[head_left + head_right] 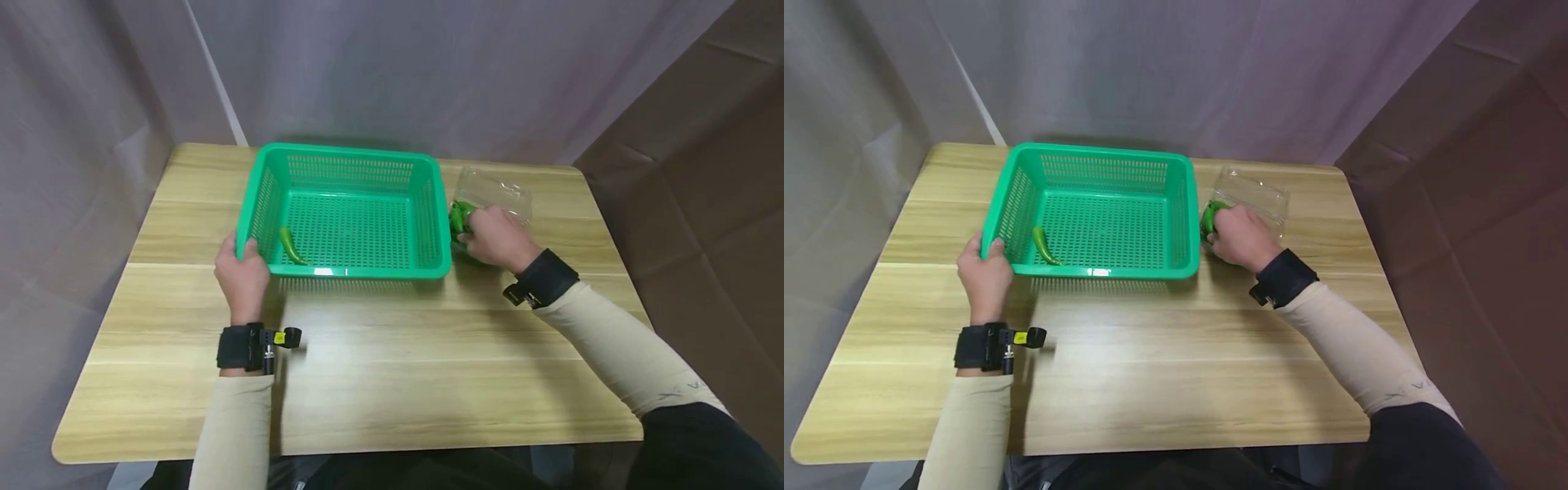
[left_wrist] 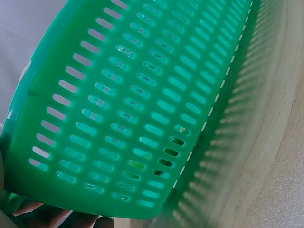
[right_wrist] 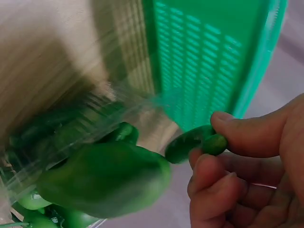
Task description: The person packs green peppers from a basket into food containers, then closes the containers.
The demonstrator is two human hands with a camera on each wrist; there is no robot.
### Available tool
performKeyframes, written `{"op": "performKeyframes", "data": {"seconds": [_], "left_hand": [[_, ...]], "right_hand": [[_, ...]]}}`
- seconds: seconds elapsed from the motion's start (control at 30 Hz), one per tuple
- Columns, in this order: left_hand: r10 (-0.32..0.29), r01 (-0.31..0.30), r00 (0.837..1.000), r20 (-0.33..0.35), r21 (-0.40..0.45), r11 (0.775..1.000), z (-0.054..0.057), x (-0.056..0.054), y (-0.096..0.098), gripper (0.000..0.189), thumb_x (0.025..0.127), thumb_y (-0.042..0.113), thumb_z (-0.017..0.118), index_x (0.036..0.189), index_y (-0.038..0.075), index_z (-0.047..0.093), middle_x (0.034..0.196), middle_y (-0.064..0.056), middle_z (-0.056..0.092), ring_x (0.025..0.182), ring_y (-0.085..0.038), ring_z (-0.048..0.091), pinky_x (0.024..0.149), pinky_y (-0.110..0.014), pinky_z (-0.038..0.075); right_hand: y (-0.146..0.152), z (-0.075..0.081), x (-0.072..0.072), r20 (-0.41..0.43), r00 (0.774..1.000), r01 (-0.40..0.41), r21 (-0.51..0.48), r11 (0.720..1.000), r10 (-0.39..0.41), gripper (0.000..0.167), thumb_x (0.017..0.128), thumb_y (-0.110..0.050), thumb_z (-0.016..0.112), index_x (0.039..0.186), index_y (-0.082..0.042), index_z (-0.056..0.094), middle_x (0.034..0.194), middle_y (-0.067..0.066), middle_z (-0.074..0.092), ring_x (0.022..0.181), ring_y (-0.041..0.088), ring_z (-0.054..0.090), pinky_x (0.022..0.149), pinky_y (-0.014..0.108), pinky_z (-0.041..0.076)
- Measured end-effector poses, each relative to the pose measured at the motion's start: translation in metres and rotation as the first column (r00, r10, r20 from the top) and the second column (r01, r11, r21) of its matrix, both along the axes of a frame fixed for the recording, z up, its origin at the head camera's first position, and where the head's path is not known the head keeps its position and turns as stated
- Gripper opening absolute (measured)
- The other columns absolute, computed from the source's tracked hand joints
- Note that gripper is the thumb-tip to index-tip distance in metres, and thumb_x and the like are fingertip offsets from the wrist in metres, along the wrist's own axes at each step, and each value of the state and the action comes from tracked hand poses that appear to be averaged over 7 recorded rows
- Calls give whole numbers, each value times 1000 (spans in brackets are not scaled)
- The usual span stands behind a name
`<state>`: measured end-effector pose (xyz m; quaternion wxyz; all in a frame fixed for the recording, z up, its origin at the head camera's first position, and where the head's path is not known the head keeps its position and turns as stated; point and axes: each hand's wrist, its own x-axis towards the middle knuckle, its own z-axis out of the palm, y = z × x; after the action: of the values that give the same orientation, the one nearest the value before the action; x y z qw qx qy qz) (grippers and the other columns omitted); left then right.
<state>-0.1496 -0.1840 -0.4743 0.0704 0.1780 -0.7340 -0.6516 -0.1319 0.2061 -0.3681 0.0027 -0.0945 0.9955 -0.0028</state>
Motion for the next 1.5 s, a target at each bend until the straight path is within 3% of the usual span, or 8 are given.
{"op": "performKeyframes", "data": {"seconds": [0.17, 0.43, 0.67, 0.9, 1.0, 1.17, 1.33, 1.5], "left_hand": [[8, -8, 1000, -15, -4, 1000, -5, 0, 2, 46, 109, 19, 49, 153, 7, 50, 150, -17, 60, 132, -30, 61, 114, -44, 53], [16, -16, 1000, -28, -23, 1000, -5, 0, 2, 47, 109, 18, 49, 154, 6, 48, 151, -18, 58, 133, -31, 60, 115, -44, 52], [28, -28, 999, -21, -6, 1000, -6, 1, 1, 47, 109, 17, 49, 154, 7, 48, 152, -18, 58, 135, -31, 60, 116, -43, 52], [20, -21, 999, -45, -13, 1000, -9, 1, 2, 46, 109, 17, 50, 153, 6, 50, 151, -18, 59, 134, -31, 60, 115, -43, 53], [28, -29, 998, -53, -11, 1000, -9, 0, 1, 46, 108, 15, 50, 153, 5, 50, 150, -19, 59, 133, -32, 61, 114, -44, 53], [35, -36, 998, -61, -6, 999, -8, 0, 0, 45, 108, 14, 50, 152, 4, 51, 148, -20, 60, 132, -32, 61, 114, -45, 53], [33, -34, 997, -63, -18, 999, -10, 1, 2, 45, 108, 15, 50, 152, 5, 51, 149, -19, 60, 133, -32, 61, 114, -45, 53], [32, -34, 997, -65, -24, 999, -9, 2, 1, 45, 108, 17, 50, 152, 6, 51, 150, -18, 59, 133, -31, 61, 114, -45, 53]], "right_hand": [[0, -13, -9, -29, 999, -16, -3, 1000, 16, 45, 93, -16, 73, 58, -14, 44, 63, 1, 43, 60, 23, 48, 55, 36, 43], [-1, -25, -19, -97, 995, 26, -29, 999, -29, 43, 90, -14, 68, 53, -13, 46, 59, 1, 42, 58, 23, 47, 52, 36, 41], [4, -38, -26, -169, 985, -31, -28, 999, 26, 43, 90, -10, 68, 55, -14, 42, 58, -3, 35, 56, 19, 40, 52, 30, 32], [16, -38, -16, -86, 996, 14, -63, 998, -20, 16, 88, -17, 74, 75, -8, 69, 67, 6, 59, 64, 26, 55, 54, 38, 42], [16, -38, -14, -79, 997, 15, -26, 1000, -17, 11, 83, -9, 70, 73, -9, 66, 70, 6, 59, 66, 26, 55, 53, 39, 42], [13, -40, -15, -93, 996, 14, 35, 999, -10, 22, 74, 0, 62, 63, -14, 49, 66, 2, 45, 61, 23, 46, 48, 35, 33], [13, -28, -16, -93, 995, 25, -41, 999, -29, 11, 85, -4, 63, 74, -7, 65, 66, 5, 52, 61, 23, 49, 49, 33, 35], [-6, 13, -31, -186, 982, -30, -216, 976, -11, 21, 100, -13, 61, 103, -1, 78, 80, 15, 73, 66, 27, 63, 57, 36, 45]]}}
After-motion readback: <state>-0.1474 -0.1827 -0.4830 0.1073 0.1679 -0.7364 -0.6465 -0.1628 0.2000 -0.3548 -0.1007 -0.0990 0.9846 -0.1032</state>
